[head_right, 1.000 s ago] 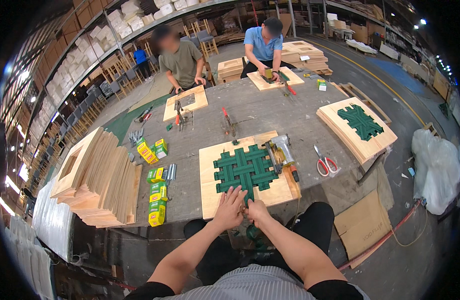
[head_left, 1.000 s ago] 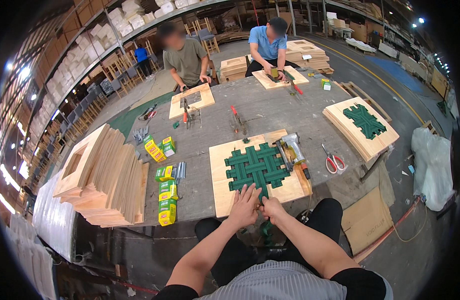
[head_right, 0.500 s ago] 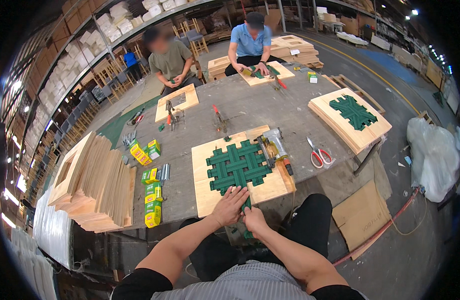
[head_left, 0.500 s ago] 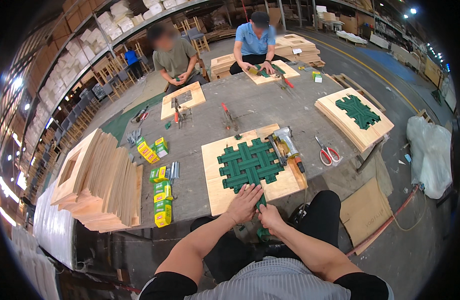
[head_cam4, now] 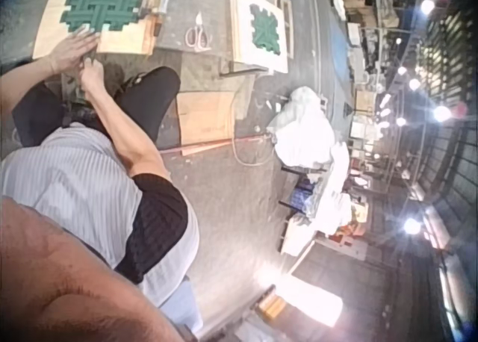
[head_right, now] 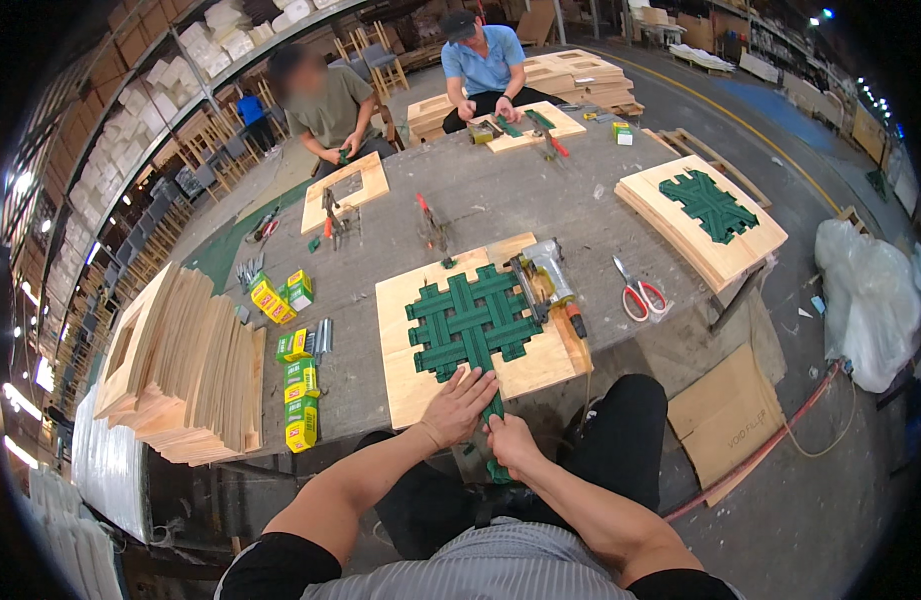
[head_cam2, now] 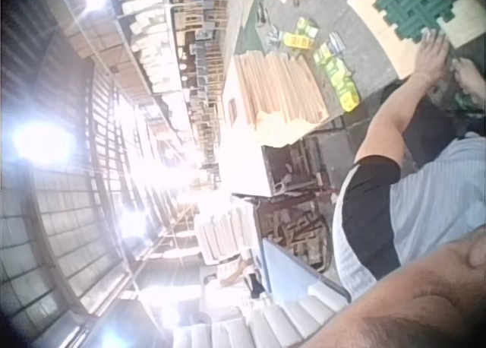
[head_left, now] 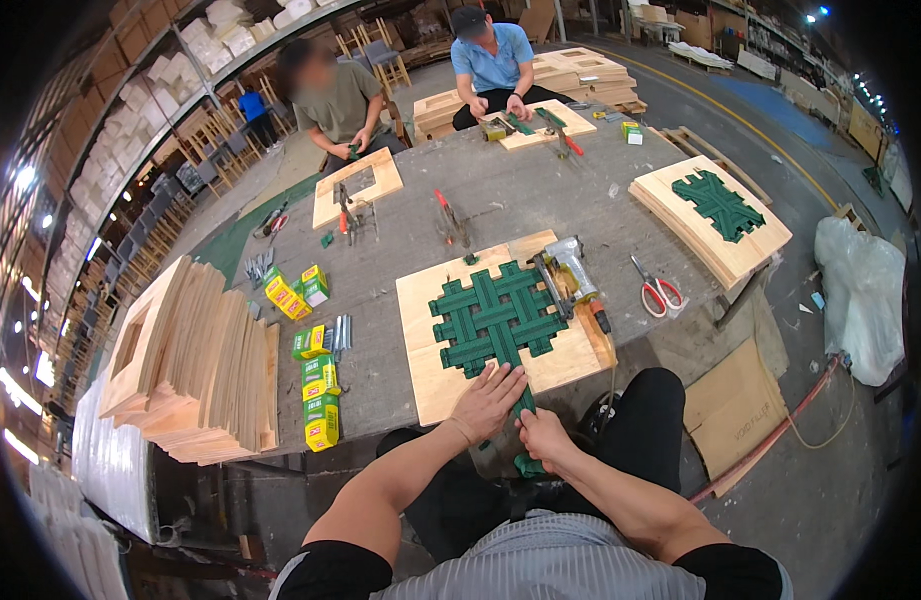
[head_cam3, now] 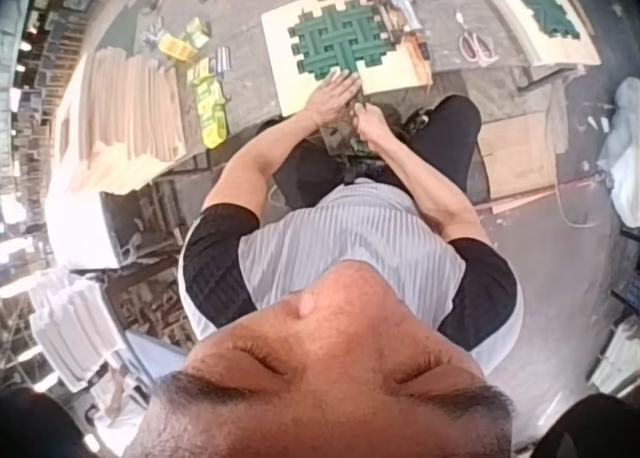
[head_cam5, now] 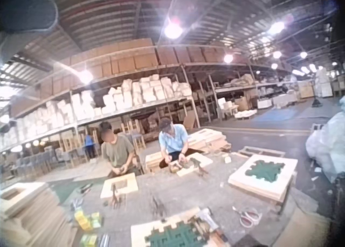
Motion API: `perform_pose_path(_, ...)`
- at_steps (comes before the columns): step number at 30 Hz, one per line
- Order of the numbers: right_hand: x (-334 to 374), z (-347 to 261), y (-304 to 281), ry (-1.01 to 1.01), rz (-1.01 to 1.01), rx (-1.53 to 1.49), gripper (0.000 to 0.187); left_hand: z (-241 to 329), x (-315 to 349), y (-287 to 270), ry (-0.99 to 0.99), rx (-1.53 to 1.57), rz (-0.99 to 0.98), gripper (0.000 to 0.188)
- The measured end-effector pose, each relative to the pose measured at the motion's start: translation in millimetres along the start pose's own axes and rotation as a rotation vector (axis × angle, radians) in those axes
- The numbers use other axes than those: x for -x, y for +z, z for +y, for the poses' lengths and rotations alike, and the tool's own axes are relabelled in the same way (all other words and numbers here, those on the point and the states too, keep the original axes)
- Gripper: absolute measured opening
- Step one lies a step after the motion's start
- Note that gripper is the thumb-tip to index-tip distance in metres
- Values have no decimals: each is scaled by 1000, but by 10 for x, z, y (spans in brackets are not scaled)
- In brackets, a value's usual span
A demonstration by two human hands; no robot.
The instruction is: The person weaves green plastic strips into a lattice pattern on a square wooden board. They use a pneumatic nail gun to secure the strips in place and scissors to trim excess material. The person works on a single panel while two coworkers perform the same task at the same table.
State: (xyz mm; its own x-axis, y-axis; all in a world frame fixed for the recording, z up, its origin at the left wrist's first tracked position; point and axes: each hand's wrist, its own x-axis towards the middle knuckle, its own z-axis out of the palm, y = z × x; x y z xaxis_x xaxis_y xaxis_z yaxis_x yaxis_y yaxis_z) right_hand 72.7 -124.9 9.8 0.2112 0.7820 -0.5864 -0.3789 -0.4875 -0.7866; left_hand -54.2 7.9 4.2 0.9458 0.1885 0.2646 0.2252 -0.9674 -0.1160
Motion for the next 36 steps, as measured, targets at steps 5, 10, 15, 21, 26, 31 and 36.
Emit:
perform_pose_path(5, 16, 20, -2, -7, -8, -16, 32, 1, 8, 32, -5, 25, 49, 65)
perform_pose_path(10, -13, 81, -37, -21, -29, -26, 32, -17, 6, 59, 1, -8, 43, 65)
perform_pose_path(15, -45, 125, -82, 15, -49, -40, 33, -18, 21, 86, -9, 23, 54, 66)
perform_pose_path(21, -248, 388, -209, -171, 21, 249, 37, -26, -2, 89, -14, 69, 54, 68)
perform_pose_path(26, -428, 447, -209, -227, 17, 419, 38, -45, 51, 75, -47, 169, 53, 71)
perform_pose_path(31, -827, 670, -343, -542, -45, 531, 40, 153, 114, -49, -22, 263, -59, 64)
perform_pose_path(36, -902, 544, -327, -286, -87, 566, 39, 499, 477, -138, -265, 671, -114, 49)
